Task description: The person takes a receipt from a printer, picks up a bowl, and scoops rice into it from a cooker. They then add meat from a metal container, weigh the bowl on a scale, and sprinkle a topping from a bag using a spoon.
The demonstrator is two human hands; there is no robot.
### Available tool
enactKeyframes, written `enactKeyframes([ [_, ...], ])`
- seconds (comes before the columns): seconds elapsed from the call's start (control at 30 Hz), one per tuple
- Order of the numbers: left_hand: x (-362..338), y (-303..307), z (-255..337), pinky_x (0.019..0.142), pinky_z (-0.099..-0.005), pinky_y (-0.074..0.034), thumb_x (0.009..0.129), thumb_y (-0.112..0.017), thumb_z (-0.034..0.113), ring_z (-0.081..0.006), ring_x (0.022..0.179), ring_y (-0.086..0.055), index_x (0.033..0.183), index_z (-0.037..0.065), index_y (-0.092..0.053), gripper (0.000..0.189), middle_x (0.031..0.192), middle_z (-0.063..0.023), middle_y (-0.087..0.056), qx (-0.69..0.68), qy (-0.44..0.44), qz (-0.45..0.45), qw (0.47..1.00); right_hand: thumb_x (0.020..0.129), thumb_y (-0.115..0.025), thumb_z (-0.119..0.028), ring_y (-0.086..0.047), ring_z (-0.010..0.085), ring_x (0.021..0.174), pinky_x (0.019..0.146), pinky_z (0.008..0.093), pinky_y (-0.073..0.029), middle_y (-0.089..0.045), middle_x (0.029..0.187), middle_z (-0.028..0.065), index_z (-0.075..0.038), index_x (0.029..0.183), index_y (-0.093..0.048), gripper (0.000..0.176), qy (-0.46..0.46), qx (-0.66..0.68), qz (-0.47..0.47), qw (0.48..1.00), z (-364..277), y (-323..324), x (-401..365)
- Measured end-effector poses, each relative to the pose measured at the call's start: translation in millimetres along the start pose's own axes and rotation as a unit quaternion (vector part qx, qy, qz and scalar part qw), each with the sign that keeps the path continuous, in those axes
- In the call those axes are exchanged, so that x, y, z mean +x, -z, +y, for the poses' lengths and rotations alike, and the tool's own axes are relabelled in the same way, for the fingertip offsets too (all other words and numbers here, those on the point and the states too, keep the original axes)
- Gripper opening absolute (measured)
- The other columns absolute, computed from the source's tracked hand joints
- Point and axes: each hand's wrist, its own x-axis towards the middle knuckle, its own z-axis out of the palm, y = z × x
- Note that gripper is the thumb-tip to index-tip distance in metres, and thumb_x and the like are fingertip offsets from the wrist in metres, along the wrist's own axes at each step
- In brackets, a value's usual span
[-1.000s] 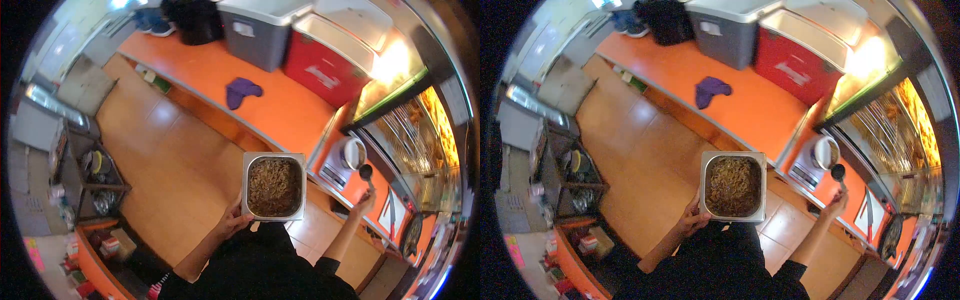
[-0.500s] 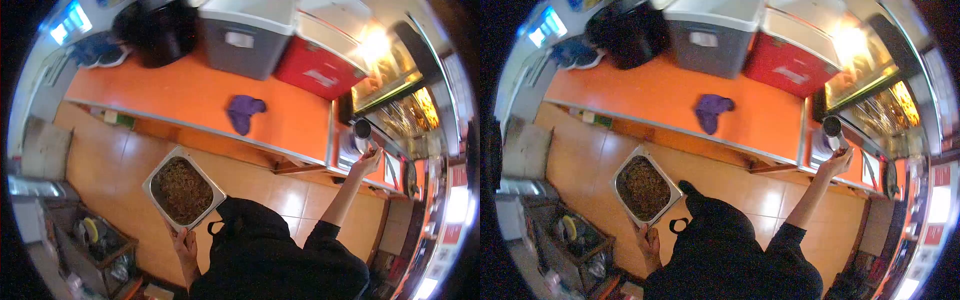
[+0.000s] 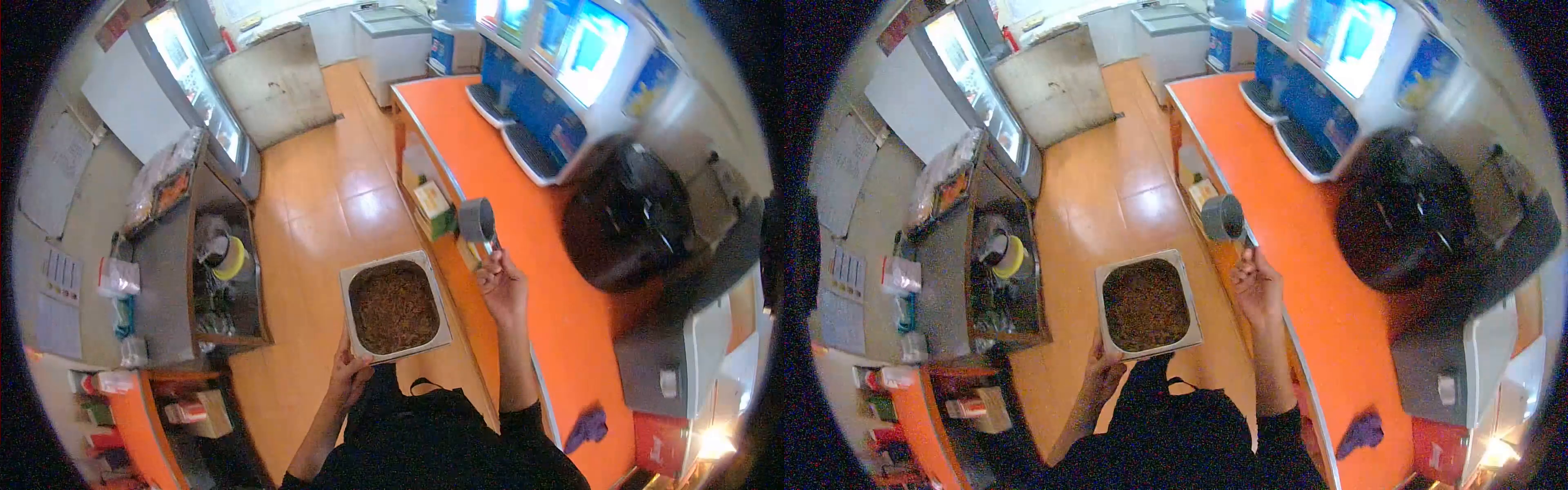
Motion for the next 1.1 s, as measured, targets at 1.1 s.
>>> enactKeyframes([
  [1.1,1097.5,4.3,403.3,0.036,-0.0171,-0.026,0.083,-0.055,-0.004,-0.0037,0.041,-0.031,0.149,0.019,-0.016,0.081,0.095,-0.0020,-0.053,0.115,0.178,-0.162,0.964,0.101,-0.035,-0.031,-0.049,0.0266,0.119,0.101,0.0443,-0.032,-0.054,0.123,0.0170,-0.011,0.108,-0.034,0.021,0.200,-0.246,0.297,0.901,123.7,-142.1,978.0],
])
